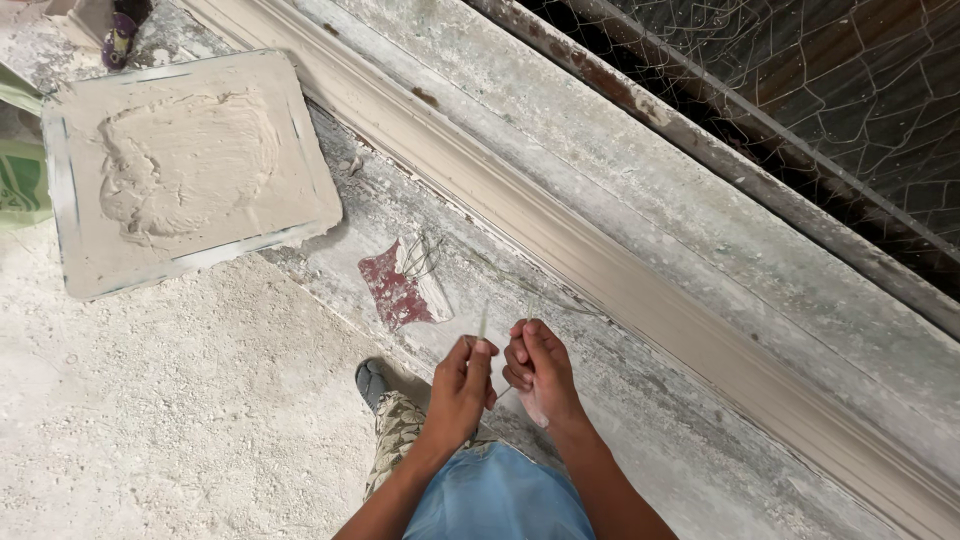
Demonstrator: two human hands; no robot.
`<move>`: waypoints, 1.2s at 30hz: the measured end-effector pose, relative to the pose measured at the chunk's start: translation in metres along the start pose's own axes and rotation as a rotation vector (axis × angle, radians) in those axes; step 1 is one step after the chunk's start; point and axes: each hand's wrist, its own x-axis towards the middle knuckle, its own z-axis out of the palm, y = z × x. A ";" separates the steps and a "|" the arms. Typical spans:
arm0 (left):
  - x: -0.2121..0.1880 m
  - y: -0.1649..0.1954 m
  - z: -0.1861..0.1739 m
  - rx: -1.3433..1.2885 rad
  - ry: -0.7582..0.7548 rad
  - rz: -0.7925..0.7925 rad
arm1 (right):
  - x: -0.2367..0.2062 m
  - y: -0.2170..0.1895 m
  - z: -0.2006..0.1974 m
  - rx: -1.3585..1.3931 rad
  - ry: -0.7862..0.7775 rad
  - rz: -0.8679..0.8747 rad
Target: The person untangles a thin green string and hangs it on a wire mesh, then uses a trowel to scrape and smooth a pile of white plaster on a square board. The person works at a cluttered workbench with buckets and tools nearby.
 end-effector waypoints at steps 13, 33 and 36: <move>-0.002 0.014 0.006 0.174 0.016 0.180 | -0.001 0.003 0.013 -0.486 0.125 -0.010; -0.010 0.037 -0.052 1.095 -0.050 0.866 | -0.011 -0.037 -0.012 -1.036 -0.174 0.302; -0.009 0.028 -0.049 0.858 0.158 0.708 | -0.005 -0.036 -0.022 -0.652 0.004 0.176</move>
